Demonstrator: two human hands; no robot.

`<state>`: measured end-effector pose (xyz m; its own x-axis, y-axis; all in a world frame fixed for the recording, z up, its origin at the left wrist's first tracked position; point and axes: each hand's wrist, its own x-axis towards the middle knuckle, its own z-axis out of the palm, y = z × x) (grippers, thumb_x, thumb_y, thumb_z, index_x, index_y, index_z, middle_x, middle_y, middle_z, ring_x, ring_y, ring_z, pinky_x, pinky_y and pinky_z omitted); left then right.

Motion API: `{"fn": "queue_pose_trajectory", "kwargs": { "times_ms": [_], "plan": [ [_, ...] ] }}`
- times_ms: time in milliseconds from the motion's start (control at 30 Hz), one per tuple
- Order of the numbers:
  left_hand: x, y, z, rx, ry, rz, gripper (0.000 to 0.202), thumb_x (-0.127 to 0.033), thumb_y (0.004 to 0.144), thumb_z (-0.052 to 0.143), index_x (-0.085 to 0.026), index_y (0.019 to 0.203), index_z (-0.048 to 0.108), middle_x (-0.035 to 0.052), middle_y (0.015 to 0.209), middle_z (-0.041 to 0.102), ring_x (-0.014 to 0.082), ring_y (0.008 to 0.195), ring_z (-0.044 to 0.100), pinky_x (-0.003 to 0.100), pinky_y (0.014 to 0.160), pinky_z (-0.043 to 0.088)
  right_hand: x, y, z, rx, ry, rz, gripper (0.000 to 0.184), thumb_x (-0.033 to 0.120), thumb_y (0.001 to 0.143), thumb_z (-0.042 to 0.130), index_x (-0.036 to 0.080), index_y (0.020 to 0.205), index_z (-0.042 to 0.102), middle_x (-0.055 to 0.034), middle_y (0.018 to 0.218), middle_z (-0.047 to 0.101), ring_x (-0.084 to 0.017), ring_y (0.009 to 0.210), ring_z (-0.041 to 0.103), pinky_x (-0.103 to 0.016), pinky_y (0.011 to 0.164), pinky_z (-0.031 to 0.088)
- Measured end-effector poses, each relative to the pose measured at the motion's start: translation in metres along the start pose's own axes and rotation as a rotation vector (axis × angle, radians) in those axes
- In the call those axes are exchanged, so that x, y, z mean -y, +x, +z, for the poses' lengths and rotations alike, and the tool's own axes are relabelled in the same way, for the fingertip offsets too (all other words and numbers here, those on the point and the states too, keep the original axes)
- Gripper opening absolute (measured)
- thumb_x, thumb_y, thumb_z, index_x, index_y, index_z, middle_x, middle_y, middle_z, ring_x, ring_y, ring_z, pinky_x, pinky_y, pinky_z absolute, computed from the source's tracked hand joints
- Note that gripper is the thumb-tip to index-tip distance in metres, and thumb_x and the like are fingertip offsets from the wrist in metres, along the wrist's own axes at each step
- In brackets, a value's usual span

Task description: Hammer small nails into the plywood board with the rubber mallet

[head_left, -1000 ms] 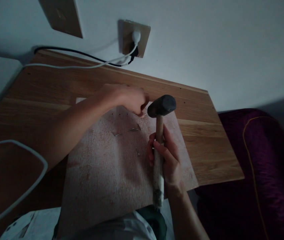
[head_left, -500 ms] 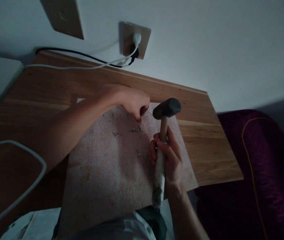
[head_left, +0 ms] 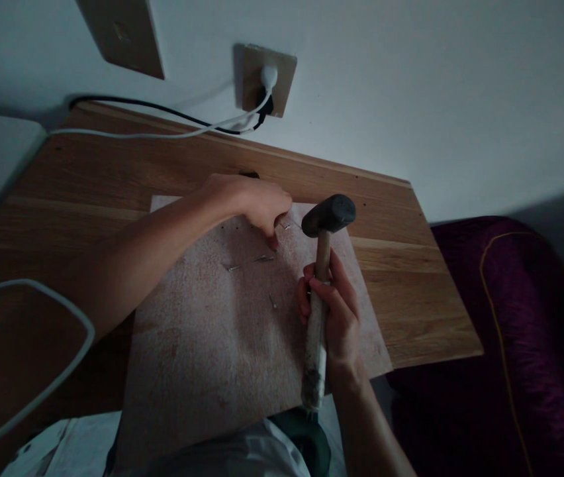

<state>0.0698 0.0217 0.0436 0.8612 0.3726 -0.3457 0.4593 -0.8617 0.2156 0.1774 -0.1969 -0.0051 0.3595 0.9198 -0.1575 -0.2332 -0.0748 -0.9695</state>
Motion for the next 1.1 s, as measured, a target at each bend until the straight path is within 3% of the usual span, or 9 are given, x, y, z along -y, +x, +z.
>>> {"fn": "queue_pose_trajectory", "kwargs": {
  "times_ms": [167, 267, 400, 500, 600, 733, 967, 1100],
  "plan": [
    [0.011, -0.003, -0.004, -0.038, 0.058, -0.065, 0.021, -0.037, 0.087, 0.081, -0.021, 0.100, 0.085, 0.0023, 0.084, 0.081, 0.0189, 0.077, 0.058, 0.035, 0.078, 0.045, -0.001, 0.000, -0.002, 0.002, 0.007, 0.005, 0.018, 0.027, 0.091, 0.067, 0.026, 0.109, 0.065, 0.0053, 0.080, 0.053, -0.008, 0.046, 0.043, -0.023, 0.037, 0.034],
    [0.015, -0.004, -0.007, -0.057, 0.055, -0.087, 0.026, -0.034, 0.086, 0.075, -0.019, 0.104, 0.085, 0.0033, 0.088, 0.082, 0.0185, 0.083, 0.058, 0.034, 0.083, 0.046, -0.002, -0.001, -0.003, 0.017, 0.006, 0.013, 0.016, 0.026, 0.093, 0.066, 0.027, 0.110, 0.064, 0.0055, 0.078, 0.053, -0.009, 0.047, 0.043, -0.023, 0.037, 0.034],
    [0.018, -0.002, -0.005, -0.092, -0.043, 0.012, 0.035, -0.038, 0.082, 0.066, -0.025, 0.109, 0.083, -0.0012, 0.092, 0.083, 0.0173, 0.087, 0.057, 0.031, 0.085, 0.047, -0.001, -0.001, -0.003, 0.029, -0.011, 0.009, 0.015, 0.027, 0.094, 0.065, 0.027, 0.108, 0.063, 0.0066, 0.073, 0.049, -0.009, 0.046, 0.042, -0.023, 0.038, 0.033],
    [0.018, 0.002, 0.002, -0.103, -0.086, 0.110, 0.038, -0.042, 0.078, 0.056, -0.032, 0.104, 0.083, -0.0048, 0.085, 0.083, 0.0188, 0.085, 0.058, 0.032, 0.078, 0.047, 0.000, -0.001, -0.002, 0.020, -0.025, 0.009, 0.016, 0.027, 0.093, 0.064, 0.027, 0.109, 0.063, 0.0056, 0.079, 0.051, -0.009, 0.047, 0.043, -0.023, 0.038, 0.033],
    [0.017, 0.004, 0.005, -0.099, -0.075, 0.111, 0.041, -0.043, 0.076, 0.053, -0.036, 0.102, 0.083, -0.0048, 0.081, 0.082, 0.0213, 0.086, 0.059, 0.035, 0.080, 0.048, 0.000, -0.001, -0.002, 0.015, -0.031, -0.006, 0.018, 0.027, 0.093, 0.064, 0.028, 0.112, 0.063, 0.0049, 0.082, 0.052, -0.009, 0.048, 0.044, -0.023, 0.039, 0.034],
    [0.015, 0.001, 0.000, -0.071, -0.060, 0.038, 0.038, -0.041, 0.081, 0.058, -0.029, 0.105, 0.085, -0.0005, 0.086, 0.082, 0.0213, 0.090, 0.060, 0.036, 0.087, 0.048, -0.001, -0.001, -0.003, 0.014, -0.020, -0.009, 0.015, 0.026, 0.093, 0.064, 0.027, 0.108, 0.064, 0.0055, 0.078, 0.051, -0.009, 0.047, 0.043, -0.023, 0.038, 0.035],
    [0.020, 0.001, -0.008, -0.123, -0.092, 0.090, 0.038, -0.014, 0.085, 0.061, -0.019, 0.116, 0.082, 0.0020, 0.097, 0.082, 0.0166, 0.085, 0.063, 0.028, 0.077, 0.043, -0.002, 0.000, -0.002, 0.004, -0.005, 0.000, 0.025, 0.027, 0.090, 0.065, 0.028, 0.116, 0.064, 0.0056, 0.085, 0.052, -0.008, 0.048, 0.043, -0.023, 0.037, 0.035],
    [0.021, 0.004, -0.008, -0.093, -0.082, 0.091, 0.029, -0.013, 0.087, 0.061, -0.019, 0.104, 0.084, 0.0016, 0.090, 0.081, 0.0155, 0.078, 0.065, 0.027, 0.072, 0.040, -0.002, 0.000, -0.002, 0.012, -0.001, -0.009, 0.026, 0.026, 0.091, 0.066, 0.028, 0.116, 0.064, 0.0055, 0.084, 0.052, -0.008, 0.048, 0.043, -0.023, 0.037, 0.033]
  ]
}}
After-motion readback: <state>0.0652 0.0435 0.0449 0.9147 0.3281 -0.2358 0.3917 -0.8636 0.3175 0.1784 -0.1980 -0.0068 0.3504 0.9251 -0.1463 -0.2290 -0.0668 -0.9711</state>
